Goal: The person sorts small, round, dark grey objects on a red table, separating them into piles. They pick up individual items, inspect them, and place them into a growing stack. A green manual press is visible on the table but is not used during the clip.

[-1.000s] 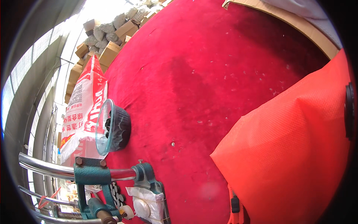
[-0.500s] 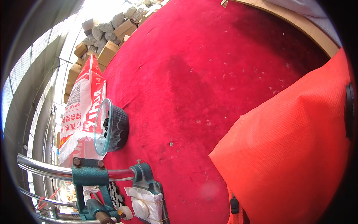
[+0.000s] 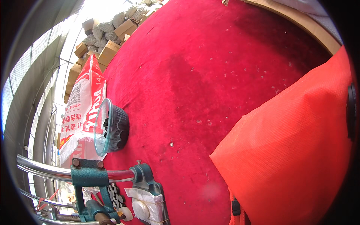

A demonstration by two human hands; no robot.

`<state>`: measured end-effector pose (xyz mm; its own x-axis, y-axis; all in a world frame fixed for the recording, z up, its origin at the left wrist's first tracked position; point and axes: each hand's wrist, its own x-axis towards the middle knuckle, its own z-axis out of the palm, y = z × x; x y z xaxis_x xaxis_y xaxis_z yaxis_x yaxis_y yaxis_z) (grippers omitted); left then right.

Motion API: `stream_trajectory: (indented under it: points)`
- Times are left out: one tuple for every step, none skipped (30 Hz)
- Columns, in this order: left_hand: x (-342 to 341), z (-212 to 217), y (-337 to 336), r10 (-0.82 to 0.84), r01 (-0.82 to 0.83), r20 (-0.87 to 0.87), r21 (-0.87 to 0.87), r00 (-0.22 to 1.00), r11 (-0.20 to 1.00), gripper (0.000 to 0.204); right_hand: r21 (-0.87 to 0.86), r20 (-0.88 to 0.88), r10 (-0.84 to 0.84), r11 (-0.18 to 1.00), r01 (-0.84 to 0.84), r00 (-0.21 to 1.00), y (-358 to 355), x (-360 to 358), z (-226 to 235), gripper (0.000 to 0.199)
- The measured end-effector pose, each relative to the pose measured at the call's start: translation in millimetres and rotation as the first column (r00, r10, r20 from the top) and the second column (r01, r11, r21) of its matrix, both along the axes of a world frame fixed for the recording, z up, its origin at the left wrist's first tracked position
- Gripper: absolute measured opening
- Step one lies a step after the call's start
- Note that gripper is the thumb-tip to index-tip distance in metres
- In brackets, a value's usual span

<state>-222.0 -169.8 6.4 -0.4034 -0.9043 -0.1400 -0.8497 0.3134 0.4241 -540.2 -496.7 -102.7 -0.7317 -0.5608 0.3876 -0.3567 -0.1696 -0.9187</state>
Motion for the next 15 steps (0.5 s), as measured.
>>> stream_trajectory:
  points:
    - [-0.2, 0.8, -0.3, -0.007, 0.007, 0.008, 0.0, 1.0, 1.0, 0.06, -0.002, -0.001, 0.001, 1.0, -0.001, 1.0, -0.2, 1.0, 0.6, 0.043]
    - [-0.2, 0.8, -0.8, -0.007, 0.007, 0.004, -0.002, 1.0, 1.0, 0.06, 0.001, -0.001, 0.002, 1.0, -0.002, 1.0, 0.0, 1.1, 0.4, 0.043]
    - [-0.1, 0.6, -1.4, -0.007, 0.007, 0.0, -0.004, 1.0, 1.0, 0.06, 0.002, -0.001, 0.003, 1.0, -0.003, 1.0, -0.2, 1.5, 0.7, 0.043]
    - [0.0, 0.9, -3.7, -0.008, 0.008, -0.005, -0.006, 1.0, 1.0, 0.06, 0.004, 0.001, 0.002, 1.0, -0.002, 1.0, -0.5, 2.1, 0.7, 0.044]
    - [-0.5, 2.0, -5.6, 0.004, -0.004, -0.017, 0.005, 1.0, 1.0, 0.061, 0.004, 0.001, 0.0, 1.0, 0.0, 1.0, 0.0, 1.6, 0.8, 0.044]
    - [-1.3, 3.9, -7.4, 0.016, -0.015, -0.029, 0.016, 0.999, 1.0, 0.061, 0.007, 0.0, 0.0, 1.0, 0.0, 1.0, -0.2, 2.0, 0.8, 0.044]
    - [-2.2, 4.6, -6.0, 0.031, -0.03, -0.041, 0.026, 0.999, 0.999, 0.061, 0.006, 0.001, 0.003, 1.0, -0.003, 1.0, -0.4, 2.4, 0.4, 0.044]
    - [-2.0, 3.5, -4.2, 0.025, -0.024, -0.037, 0.017, 0.999, 1.0, 0.062, 0.006, 0.003, 0.005, 1.0, -0.005, 1.0, -0.6, 2.9, 1.0, 0.044]
    - [-1.6, 2.1, -3.2, 0.019, -0.018, -0.032, 0.009, 0.999, 1.0, 0.062, 0.008, 0.003, 0.008, 1.0, -0.008, 1.0, -0.6, 3.2, 0.6, 0.044]
    - [-1.3, 0.8, -2.2, 0.012, -0.012, -0.029, 0.001, 1.0, 1.0, 0.062, 0.008, 0.004, 0.008, 1.0, -0.008, 1.0, -0.6, 3.2, 1.1, 0.045]
    - [-1.5, -0.2, -1.0, 0.013, -0.014, -0.028, -0.005, 1.0, 1.0, 0.062, 0.008, 0.005, 0.009, 1.0, -0.009, 1.0, -1.0, 3.4, 0.9, 0.045]
    - [-1.8, -1.3, 0.2, 0.015, -0.015, -0.027, -0.012, 1.0, 1.0, 0.062, 0.007, 0.003, 0.011, 1.0, -0.011, 1.0, -0.3, 3.5, 1.5, 0.045]
    - [-2.1, -1.7, 0.4, 0.016, -0.016, -0.026, -0.018, 1.0, 1.0, 0.062, 0.01, 0.005, 0.012, 1.0, -0.012, 1.0, -1.0, 4.4, 1.0, 0.045]
    - [-1.7, -1.1, 1.0, 0.015, -0.015, -0.03, 0.003, 0.999, 1.0, 0.062, 0.011, 0.004, 0.011, 1.0, -0.011, 1.0, -1.4, 4.6, 1.5, 0.045]
    - [-0.7, 0.4, 1.7, 0.014, -0.014, -0.034, 0.024, 0.999, 1.0, 0.062, 0.01, 0.008, 0.011, 1.0, -0.011, 1.0, -1.2, 5.1, 1.2, 0.046]
